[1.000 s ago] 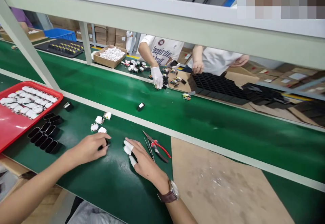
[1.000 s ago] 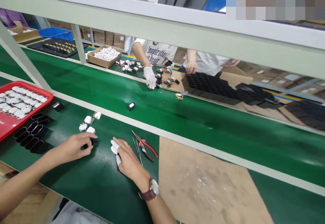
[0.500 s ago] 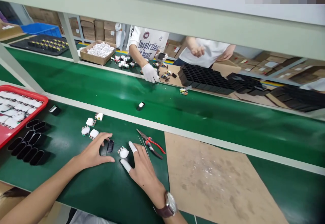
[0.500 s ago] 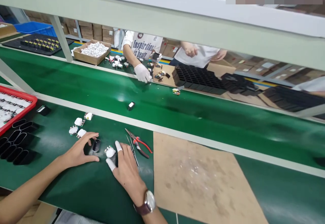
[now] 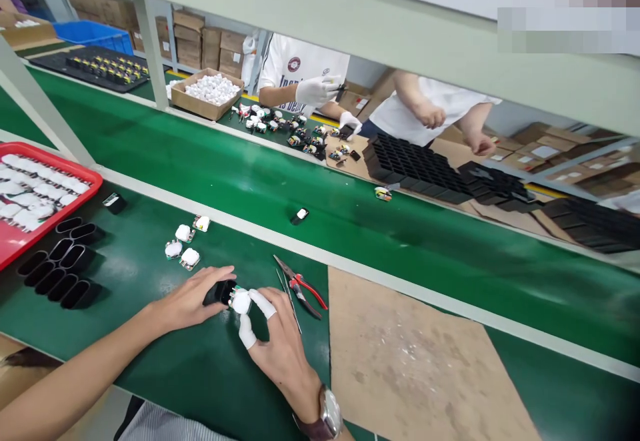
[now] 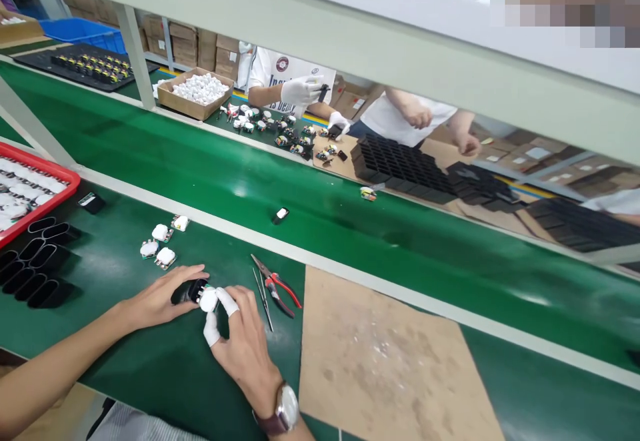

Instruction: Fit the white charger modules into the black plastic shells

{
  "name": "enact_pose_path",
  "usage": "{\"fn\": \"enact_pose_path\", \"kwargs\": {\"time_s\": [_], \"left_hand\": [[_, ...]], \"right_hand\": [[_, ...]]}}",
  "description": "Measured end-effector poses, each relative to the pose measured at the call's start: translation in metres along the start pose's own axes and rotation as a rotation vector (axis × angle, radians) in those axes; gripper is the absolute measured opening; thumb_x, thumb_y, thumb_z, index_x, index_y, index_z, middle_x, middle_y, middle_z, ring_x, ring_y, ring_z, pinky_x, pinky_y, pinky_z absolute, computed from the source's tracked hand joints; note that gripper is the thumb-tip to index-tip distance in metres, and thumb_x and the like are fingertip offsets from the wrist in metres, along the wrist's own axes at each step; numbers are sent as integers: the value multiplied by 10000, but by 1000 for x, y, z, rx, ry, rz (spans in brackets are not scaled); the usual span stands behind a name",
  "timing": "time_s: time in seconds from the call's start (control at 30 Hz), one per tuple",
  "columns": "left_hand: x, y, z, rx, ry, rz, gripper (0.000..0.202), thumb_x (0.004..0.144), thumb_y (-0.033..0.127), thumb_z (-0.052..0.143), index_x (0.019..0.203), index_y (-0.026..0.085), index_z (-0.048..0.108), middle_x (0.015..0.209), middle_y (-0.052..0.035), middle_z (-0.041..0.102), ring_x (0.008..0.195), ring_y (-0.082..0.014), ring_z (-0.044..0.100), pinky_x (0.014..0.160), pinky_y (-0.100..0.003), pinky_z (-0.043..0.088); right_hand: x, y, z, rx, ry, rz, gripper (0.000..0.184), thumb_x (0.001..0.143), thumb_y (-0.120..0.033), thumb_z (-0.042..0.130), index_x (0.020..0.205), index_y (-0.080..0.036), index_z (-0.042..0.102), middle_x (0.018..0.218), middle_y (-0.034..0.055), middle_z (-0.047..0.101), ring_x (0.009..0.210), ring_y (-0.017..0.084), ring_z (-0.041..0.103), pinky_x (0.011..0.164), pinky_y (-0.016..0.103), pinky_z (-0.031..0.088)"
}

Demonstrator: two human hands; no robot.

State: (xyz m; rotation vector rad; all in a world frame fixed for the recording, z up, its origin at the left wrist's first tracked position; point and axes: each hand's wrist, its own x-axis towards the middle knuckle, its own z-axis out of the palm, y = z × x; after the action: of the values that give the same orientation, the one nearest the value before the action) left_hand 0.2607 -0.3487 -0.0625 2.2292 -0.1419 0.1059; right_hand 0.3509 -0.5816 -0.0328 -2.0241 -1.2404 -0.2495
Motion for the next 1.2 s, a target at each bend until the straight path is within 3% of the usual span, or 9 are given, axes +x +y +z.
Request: {"fn": "enact_pose_path", "kwargs": {"time_s": [0.33, 0.7, 0.9, 1.0, 1.13, 1.2], "left_hand": [[-2, 5, -1, 26, 27, 81, 748, 1030, 180, 607, 1661, 339, 238, 1484, -103, 623, 1368, -277, 581, 1109, -481, 537], [-1, 3, 2, 24, 32, 95, 749, 1023, 199, 633, 1660, 325, 260, 1470, -108, 640, 1355, -280, 587, 1113, -485, 532], [-3, 5, 5, -30, -10, 52, 760, 993, 186, 662, 1648, 329, 305, 1494, -97, 630, 1376, -272, 597, 1124, -462, 538], [-4, 6, 5, -96, -60, 9, 818, 962, 150, 668, 1657, 338, 279, 1529, -83, 617, 1402, -263, 601, 1142, -438, 532], [-5, 6, 6, -151, -120, -40, 837, 967, 169, 659, 1655, 353, 220, 1549, -69, 607, 1423, -264, 592, 1156, -449, 521], [-5, 6, 8, -153, -101, -37, 758, 972, 186, 652, 1614, 326, 275, 1519, -88, 627, 1378, -264, 631, 1120, -442, 551]], "right_hand": [[4, -3, -1, -143, -85, -127, 573, 958, -89, 617, 1494, -181, 439, 1230, 153, 660, 1150, 322, 614, 947, 504, 608], [14, -9, -4, -202, -155, -149, 345, 989, -117, 576, 1327, -187, 575, 1189, 144, 669, 1096, 314, 626, 886, 479, 617], [13, -7, -1, -173, -207, -145, 340, 1012, -147, 579, 1352, -154, 586, 1189, 159, 683, 1111, 318, 635, 917, 485, 617], [10, -3, -2, -111, -220, -152, 346, 1030, -197, 600, 1376, -192, 594, 1223, 143, 695, 1134, 307, 647, 930, 486, 620], [7, 4, 0, -74, -239, -134, 224, 1040, -243, 622, 1259, -227, 666, 1332, 135, 664, 1263, 319, 606, 1014, 528, 600], [5, 8, 4, -35, -244, -106, 206, 1041, -248, 622, 1239, -214, 668, 1386, 148, 630, 1307, 316, 592, 1051, 524, 591]]}}
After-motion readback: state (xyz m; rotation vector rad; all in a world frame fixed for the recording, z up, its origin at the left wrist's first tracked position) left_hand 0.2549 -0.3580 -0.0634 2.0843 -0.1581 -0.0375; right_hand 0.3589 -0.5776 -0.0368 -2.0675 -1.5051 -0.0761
